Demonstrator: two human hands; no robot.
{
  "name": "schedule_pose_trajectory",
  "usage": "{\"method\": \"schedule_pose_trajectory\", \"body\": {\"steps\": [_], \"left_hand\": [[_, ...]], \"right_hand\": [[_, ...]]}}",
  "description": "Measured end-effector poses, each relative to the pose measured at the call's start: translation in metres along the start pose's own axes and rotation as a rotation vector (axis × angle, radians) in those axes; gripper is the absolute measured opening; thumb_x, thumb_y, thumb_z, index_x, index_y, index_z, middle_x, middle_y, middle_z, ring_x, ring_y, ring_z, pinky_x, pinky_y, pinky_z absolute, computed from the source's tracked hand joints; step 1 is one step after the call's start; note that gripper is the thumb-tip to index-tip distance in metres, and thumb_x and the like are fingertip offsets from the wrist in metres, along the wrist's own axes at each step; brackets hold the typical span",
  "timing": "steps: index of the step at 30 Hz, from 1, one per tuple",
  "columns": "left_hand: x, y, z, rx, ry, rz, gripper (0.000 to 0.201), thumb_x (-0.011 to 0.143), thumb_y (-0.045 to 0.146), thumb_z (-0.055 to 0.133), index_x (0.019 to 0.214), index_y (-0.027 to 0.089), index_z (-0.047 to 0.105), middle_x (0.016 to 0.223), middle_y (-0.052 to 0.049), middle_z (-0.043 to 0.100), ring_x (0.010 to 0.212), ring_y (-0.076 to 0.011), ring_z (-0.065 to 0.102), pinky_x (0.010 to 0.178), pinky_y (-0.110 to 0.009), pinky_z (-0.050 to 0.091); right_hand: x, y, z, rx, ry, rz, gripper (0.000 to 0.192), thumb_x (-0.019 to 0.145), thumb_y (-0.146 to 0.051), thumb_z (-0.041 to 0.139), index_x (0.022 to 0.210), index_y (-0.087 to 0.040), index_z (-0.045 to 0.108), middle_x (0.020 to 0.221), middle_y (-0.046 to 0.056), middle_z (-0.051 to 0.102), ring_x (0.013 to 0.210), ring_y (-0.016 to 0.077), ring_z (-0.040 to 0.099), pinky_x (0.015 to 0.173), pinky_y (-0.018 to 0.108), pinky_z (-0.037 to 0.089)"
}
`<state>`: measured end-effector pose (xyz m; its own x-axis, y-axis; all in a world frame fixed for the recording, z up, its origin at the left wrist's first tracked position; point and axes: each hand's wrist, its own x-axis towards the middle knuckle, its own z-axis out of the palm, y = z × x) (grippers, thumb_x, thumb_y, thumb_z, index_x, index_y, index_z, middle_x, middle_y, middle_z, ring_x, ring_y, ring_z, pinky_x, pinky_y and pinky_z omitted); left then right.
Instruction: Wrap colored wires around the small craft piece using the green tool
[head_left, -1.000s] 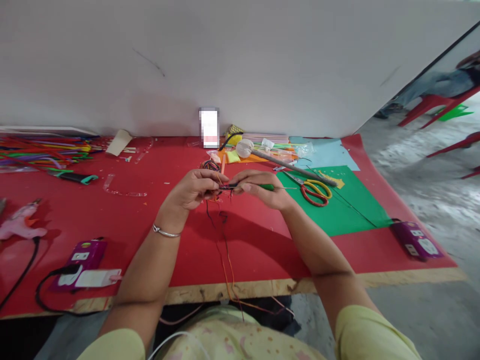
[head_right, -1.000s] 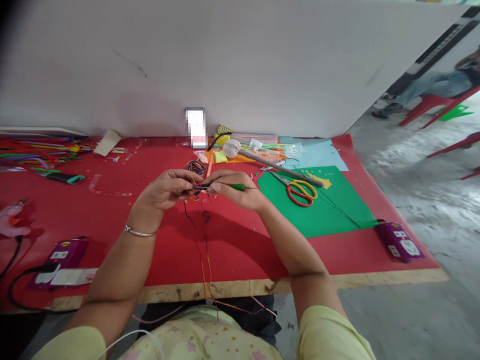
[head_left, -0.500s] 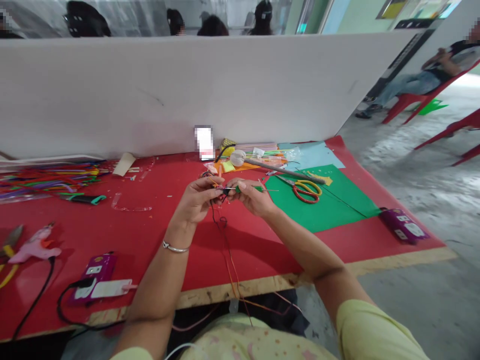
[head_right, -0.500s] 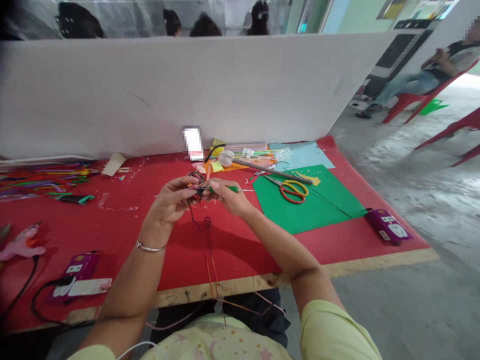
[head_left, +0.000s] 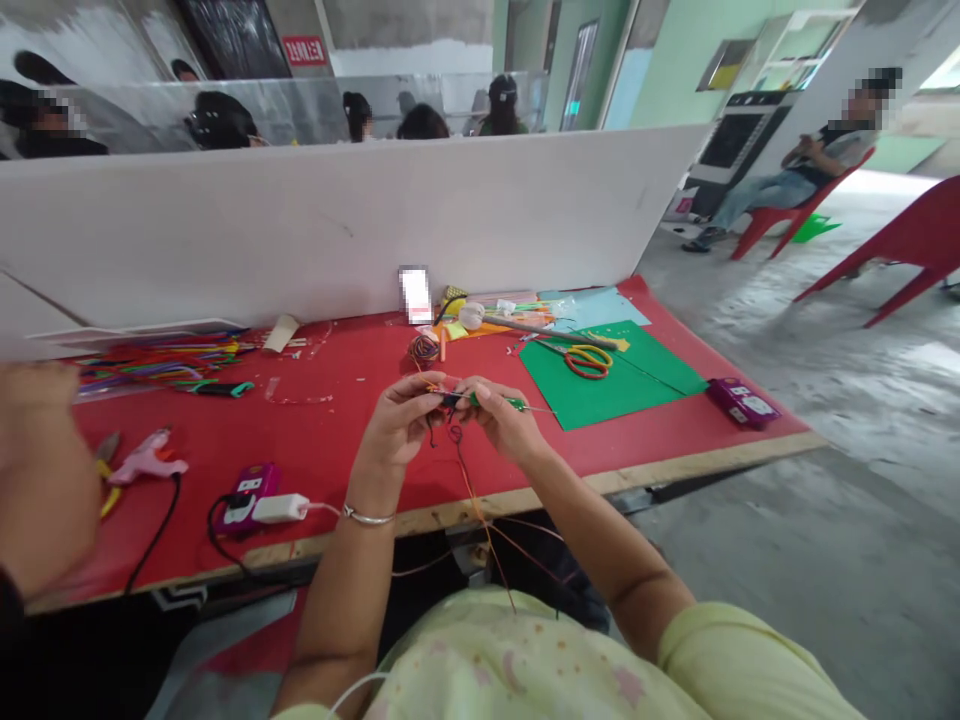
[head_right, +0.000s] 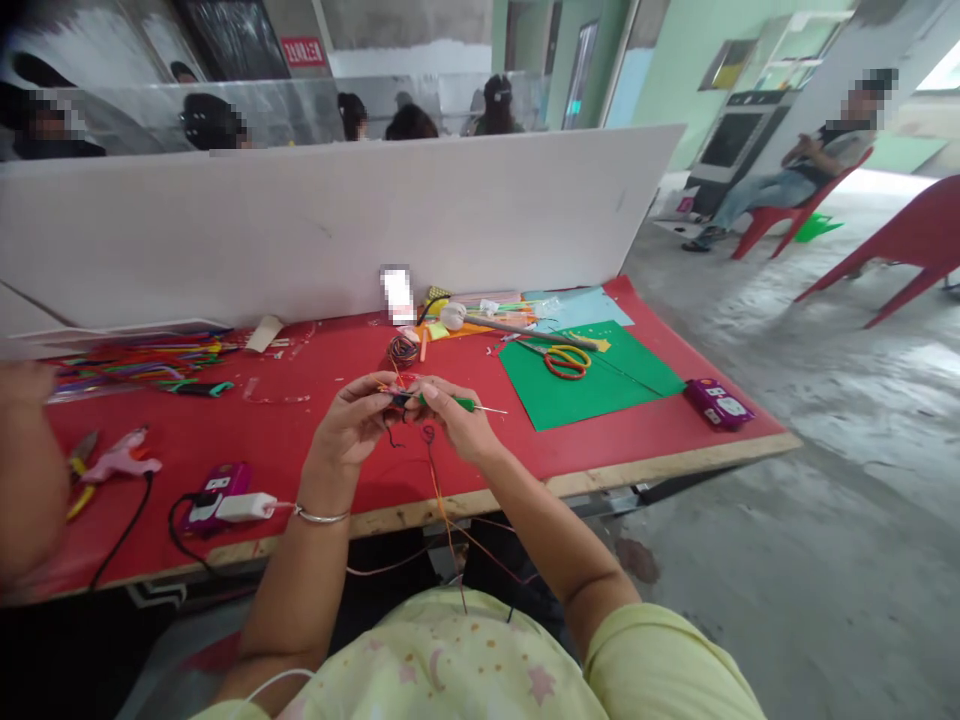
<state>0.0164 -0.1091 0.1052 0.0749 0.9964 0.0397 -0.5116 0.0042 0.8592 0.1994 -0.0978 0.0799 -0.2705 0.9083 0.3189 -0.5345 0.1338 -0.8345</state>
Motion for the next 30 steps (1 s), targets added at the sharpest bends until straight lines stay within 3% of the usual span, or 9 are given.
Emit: {"method": "schedule_pose_trajectory", "body": {"steps": [4,8,11,15,18,21,25,30], "left_hand": [[-0.016,-0.005,0.004,-0.041,0.005,-0.047,0.039,0.059,0.021,0.106,0.095,0.022,0.091,0.082,-0.004,0.086,0.064,-0.0148,0.077,0.057,-0.022,0.059],[-0.018,-0.012,0.010,-0.046,0.016,-0.056,0.037,0.061,0.022,0.104,0.096,0.023,0.091,0.081,-0.005,0.085,0.070,-0.0164,0.079,0.065,-0.025,0.064],[-0.015,-0.019,0.013,0.076,0.091,0.080,0.035,0.066,0.022,0.100,0.100,0.025,0.093,0.083,-0.003,0.085,0.070,-0.0145,0.075,0.064,-0.024,0.061],[-0.010,-0.037,0.014,0.434,0.235,0.363,0.034,0.079,0.019,0.092,0.112,0.028,0.092,0.095,-0.003,0.086,0.081,-0.0152,0.075,0.074,-0.026,0.062],[-0.005,-0.054,0.019,0.488,0.354,0.419,0.036,0.083,0.020,0.089,0.118,0.030,0.090,0.106,-0.003,0.087,0.091,-0.0165,0.078,0.082,-0.028,0.064],[0.000,-0.061,0.026,0.271,0.415,0.305,0.038,0.077,0.022,0.090,0.115,0.028,0.089,0.099,-0.001,0.087,0.080,-0.0145,0.077,0.074,-0.026,0.062],[0.003,-0.046,0.027,0.012,0.292,0.055,0.036,0.064,0.022,0.094,0.099,0.021,0.088,0.083,-0.003,0.084,0.067,-0.0148,0.076,0.062,-0.024,0.059],[0.001,-0.024,0.013,0.026,0.200,-0.101,0.037,0.059,0.017,0.094,0.096,0.016,0.088,0.078,-0.006,0.084,0.063,-0.0149,0.076,0.059,-0.022,0.058]], "right_hand": [[-0.015,0.003,0.011,0.034,0.107,0.013,0.040,0.084,-0.061,0.092,0.090,-0.022,0.085,0.097,0.005,0.075,0.077,0.0154,0.067,0.057,0.024,0.052],[-0.019,0.007,0.013,0.042,0.150,0.023,0.039,0.083,-0.059,0.091,0.083,-0.021,0.081,0.108,0.006,0.075,0.082,0.0152,0.066,0.058,0.023,0.052],[-0.018,0.012,0.011,0.034,0.188,0.048,0.035,0.088,-0.057,0.086,0.094,-0.023,0.082,0.105,0.005,0.074,0.082,0.0154,0.066,0.058,0.023,0.051],[-0.017,0.021,0.011,0.066,0.308,0.095,0.034,0.088,-0.055,0.086,0.099,-0.023,0.080,0.096,0.004,0.077,0.087,0.0172,0.071,0.060,0.023,0.051],[-0.016,0.034,0.018,0.157,0.422,0.123,0.037,0.086,-0.057,0.087,0.099,-0.023,0.078,0.096,0.004,0.080,0.087,0.0170,0.072,0.063,0.023,0.053],[-0.015,0.048,0.025,0.257,0.465,0.107,0.044,0.084,-0.063,0.088,0.101,-0.025,0.075,0.099,0.003,0.080,0.087,0.0167,0.071,0.068,0.025,0.058],[-0.015,0.057,0.018,0.250,0.373,0.092,0.051,0.085,-0.068,0.088,0.112,-0.026,0.076,0.101,0.002,0.078,0.084,0.0161,0.069,0.072,0.027,0.059],[-0.015,0.052,-0.012,-0.024,0.246,-0.025,0.047,0.089,-0.068,0.087,0.102,-0.023,0.084,0.133,0.009,0.073,0.105,0.0189,0.070,0.078,0.028,0.059]]}}
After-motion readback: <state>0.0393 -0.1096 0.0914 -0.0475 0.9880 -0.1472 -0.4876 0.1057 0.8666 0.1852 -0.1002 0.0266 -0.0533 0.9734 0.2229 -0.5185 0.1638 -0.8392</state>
